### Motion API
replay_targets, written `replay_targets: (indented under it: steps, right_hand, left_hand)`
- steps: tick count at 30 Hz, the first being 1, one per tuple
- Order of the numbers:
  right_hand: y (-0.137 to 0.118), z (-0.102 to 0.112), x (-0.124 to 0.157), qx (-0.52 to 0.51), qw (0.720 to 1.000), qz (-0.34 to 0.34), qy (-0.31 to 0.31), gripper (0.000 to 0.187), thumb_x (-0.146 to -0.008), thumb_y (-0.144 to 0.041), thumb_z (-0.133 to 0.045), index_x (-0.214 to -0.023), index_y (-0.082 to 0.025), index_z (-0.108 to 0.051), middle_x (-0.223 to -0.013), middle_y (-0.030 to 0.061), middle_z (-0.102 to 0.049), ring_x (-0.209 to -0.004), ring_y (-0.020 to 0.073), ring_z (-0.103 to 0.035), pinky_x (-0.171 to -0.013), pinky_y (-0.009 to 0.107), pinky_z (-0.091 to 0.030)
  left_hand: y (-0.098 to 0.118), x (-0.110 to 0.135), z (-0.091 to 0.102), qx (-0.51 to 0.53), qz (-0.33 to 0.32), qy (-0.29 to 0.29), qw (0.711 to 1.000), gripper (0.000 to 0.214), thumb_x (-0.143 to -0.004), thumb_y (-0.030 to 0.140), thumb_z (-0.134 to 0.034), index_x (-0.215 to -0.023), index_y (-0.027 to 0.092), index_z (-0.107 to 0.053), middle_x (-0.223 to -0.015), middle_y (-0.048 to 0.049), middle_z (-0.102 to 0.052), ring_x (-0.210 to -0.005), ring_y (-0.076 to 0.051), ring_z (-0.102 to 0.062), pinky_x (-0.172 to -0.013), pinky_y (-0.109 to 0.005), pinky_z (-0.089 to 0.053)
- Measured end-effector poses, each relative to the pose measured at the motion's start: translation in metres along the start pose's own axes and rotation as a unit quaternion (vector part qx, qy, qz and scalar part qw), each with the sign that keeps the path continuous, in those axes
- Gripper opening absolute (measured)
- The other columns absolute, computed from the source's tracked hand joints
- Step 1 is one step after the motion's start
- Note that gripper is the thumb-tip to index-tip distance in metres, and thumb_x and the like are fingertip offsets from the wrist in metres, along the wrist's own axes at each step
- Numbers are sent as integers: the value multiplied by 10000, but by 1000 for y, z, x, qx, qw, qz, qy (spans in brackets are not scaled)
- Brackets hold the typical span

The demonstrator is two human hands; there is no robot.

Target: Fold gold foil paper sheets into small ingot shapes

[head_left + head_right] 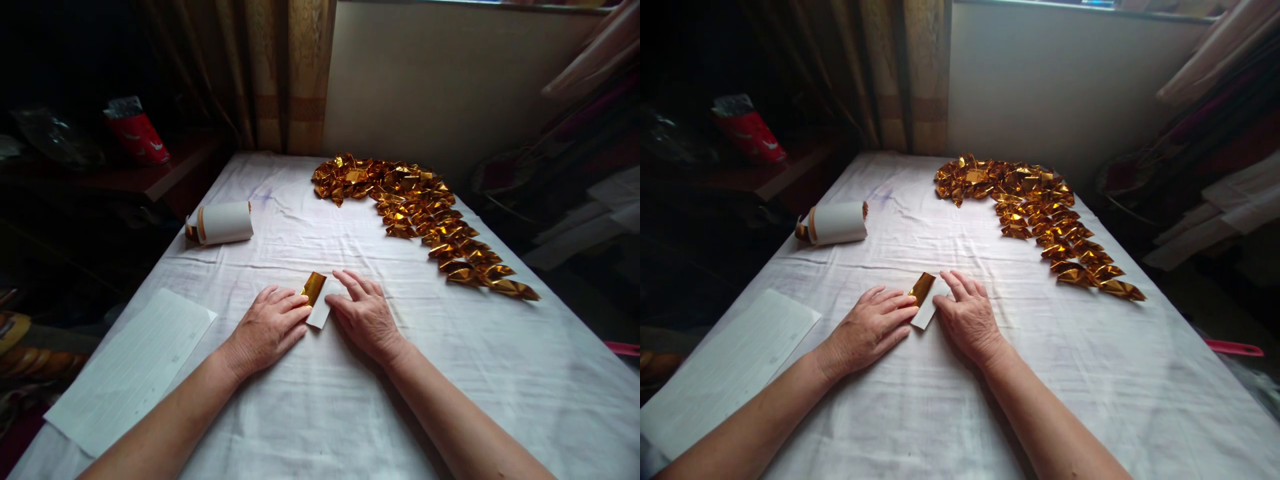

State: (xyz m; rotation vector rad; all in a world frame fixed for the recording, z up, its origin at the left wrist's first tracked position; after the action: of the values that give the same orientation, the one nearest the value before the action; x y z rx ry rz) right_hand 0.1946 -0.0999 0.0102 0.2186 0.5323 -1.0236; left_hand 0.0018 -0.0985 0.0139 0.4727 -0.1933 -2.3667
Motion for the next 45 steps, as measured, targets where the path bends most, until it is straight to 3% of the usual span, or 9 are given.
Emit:
replay_targets:
  steps: [6, 11, 15, 18, 25, 32, 37, 40, 45]
  right_hand:
    - [-3, 4, 3, -34, 999, 1, -5, 418, -883, -79, -450, -1238, -202, -633, -1314, 86, -633, -1219, 229, -531, -982, 392, -413]
    - [-15, -8, 1, -105, 992, 16, -67, 360, -898, -123, -500, -1193, -248, -664, -1245, 37, -685, -1198, 246, -558, -956, 405, -427]
    - [-12, -16, -2, -120, 989, -8, -89, 352, -902, -131, -525, -1165, -301, -686, -1239, 27, -688, -1176, 255, -572, -945, 429, -430]
    - [-10, -16, -2, -135, 987, -8, -91, 328, -926, -150, -511, -1165, -294, -685, -1245, 27, -685, -1180, 244, -569, -959, 424, -429]
    - [-15, -7, -5, -131, 988, 4, -82, 274, -936, -239, -529, -1170, -246, -672, -1281, 54, -659, -1213, 263, -540, -1004, 436, -410]
    - [-20, 3, 1, -108, 989, 27, -94, 394, -835, -422, -697, -1163, -208, -655, -1319, 115, -622, -1249, 315, -511, -1000, 466, -400]
    - [-16, 7, 4, -105, 991, 29, -84, 250, -862, -352, -677, -1065, -205, -672, -1224, 100, -674, -1168, 284, -563, -948, 425, -431]
    - [-15, 5, 4, -114, 990, 28, -83, 221, -884, -328, -643, -1070, -211, -669, -1194, 90, -686, -1138, 269, -578, -934, 413, -441]
    - [-13, 0, 3, -122, 989, 14, -85, 261, -909, -325, -602, -1138, -214, -660, -1241, 86, -671, -1168, 267, -568, -964, 423, -439]
  left_hand:
    - [19, -2, -3, -11, 43, -11, 999, 347, -891, 349, -607, -1223, 247, -620, -1155, -64, -637, -1126, -248, -549, -1117, -510, -281]
    - [28, -5, -7, -10, 43, 5, 999, 267, -895, 340, -595, -1128, 218, -638, -1146, -71, -652, -1110, -251, -551, -1108, -516, -308]
    - [13, -3, -4, -8, 13, 15, 1000, 287, -919, 299, -549, -1187, 222, -619, -1255, -77, -648, -1235, -255, -514, -1134, -508, -273]
    - [-8, -5, 0, -37, -1, -8, 999, 382, -915, 336, -552, -1285, 242, -574, -1433, -82, -535, -1374, -291, -399, -1144, -527, -246]
    - [-36, -24, 1, -59, -22, -52, 997, 411, -937, 438, -536, -1318, 286, -559, -1376, -54, -596, -1345, -309, -452, -1131, -566, -225]
    - [-13, -20, 1, -97, 47, 41, 993, 279, -924, 355, -586, -1175, 250, -646, -1224, -56, -680, -1197, -284, -567, -1127, -560, -245]
    - [9, -10, 3, -125, 116, 75, 983, 238, -886, 286, -624, -1096, 183, -665, -1200, -110, -675, -1178, -316, -564, -1098, -559, -297]
    - [15, -7, 1, -118, 96, 85, 985, 233, -893, 284, -608, -1099, 186, -659, -1197, -110, -672, -1141, -300, -580, -1083, -538, -329]
    - [16, -13, -3, -68, -16, 86, 994, 195, -963, 235, -498, -1054, 196, -665, -1079, -66, -704, -1017, -207, -624, -968, -380, -457]
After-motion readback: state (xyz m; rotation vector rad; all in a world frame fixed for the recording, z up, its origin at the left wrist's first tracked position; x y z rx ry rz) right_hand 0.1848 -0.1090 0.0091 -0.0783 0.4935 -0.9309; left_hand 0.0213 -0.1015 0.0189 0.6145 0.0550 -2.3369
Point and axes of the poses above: each hand's wrist, its own x-axis away from the middle knuckle, its own z-axis out of the back of the hand, y = z × x, the point moved 4 cm from there along -x, towards the middle knuckle
